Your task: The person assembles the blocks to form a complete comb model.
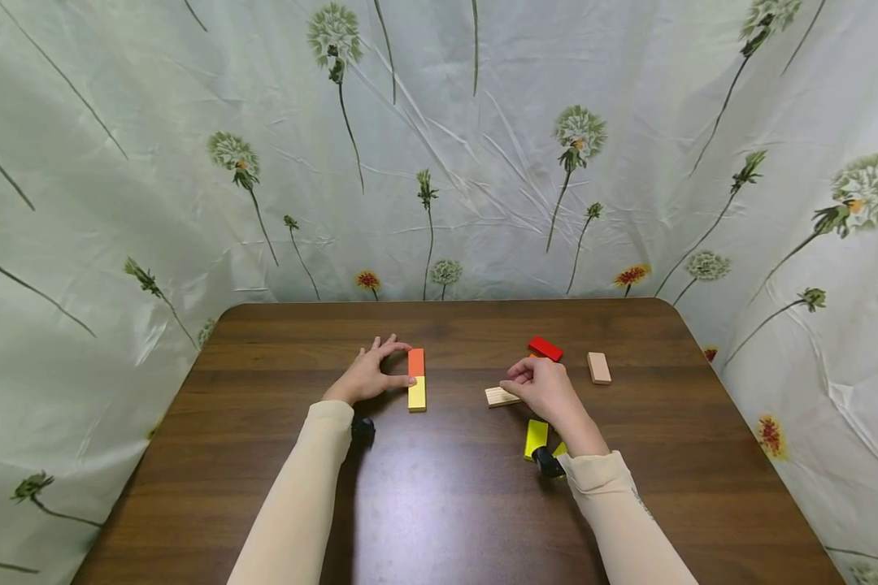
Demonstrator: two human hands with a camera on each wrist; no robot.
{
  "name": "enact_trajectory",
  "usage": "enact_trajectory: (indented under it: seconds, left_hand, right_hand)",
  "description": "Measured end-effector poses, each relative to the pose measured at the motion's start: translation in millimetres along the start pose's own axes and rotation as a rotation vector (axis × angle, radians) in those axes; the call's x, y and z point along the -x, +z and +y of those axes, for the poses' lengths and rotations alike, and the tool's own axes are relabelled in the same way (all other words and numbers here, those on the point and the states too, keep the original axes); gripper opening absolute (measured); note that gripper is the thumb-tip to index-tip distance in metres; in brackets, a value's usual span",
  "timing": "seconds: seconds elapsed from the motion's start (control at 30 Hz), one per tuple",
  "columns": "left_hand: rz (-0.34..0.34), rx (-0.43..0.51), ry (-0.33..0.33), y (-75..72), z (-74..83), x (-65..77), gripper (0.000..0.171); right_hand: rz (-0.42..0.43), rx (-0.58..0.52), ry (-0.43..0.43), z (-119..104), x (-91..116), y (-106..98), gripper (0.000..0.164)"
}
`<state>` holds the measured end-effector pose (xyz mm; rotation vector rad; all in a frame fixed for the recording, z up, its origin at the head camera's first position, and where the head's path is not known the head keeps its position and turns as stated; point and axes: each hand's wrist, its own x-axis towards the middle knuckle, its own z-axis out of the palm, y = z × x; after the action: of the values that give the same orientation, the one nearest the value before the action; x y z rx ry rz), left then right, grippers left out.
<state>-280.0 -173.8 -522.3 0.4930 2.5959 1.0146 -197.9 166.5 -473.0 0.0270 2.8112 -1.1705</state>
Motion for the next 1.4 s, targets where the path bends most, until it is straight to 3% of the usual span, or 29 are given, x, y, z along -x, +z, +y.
enact_trajectory:
  seconds: [0.27, 0.5, 0.9, 1.4]
  left_hand:
    - [-0.005, 0.0, -0.004, -0.7, 1.3, 0.3, 0.07]
    - [-0.001, -0.003, 0.004, -0.8, 1.2, 0.4, 0.07]
    - [-0.007, -0.015, -0.001, -1.2, 2.2, -0.4, 0.07]
    - [-0.013, -0.011, -0.003, -1.8, 1.7, 1.7, 0.074]
  right_hand:
    - [0.005, 0.03, 0.075, 23.2, 3.6, -22.6, 0.028]
    - [0.001, 0.037, 0.087, 39.2, 6.4, -31.4, 0.036]
    - [-0.007, 0.151, 0.144, 45.1, 20.6, -21.8, 0.056]
    - [-0.003, 0.172, 0.165, 50.8, 24.9, -15.5, 0.07]
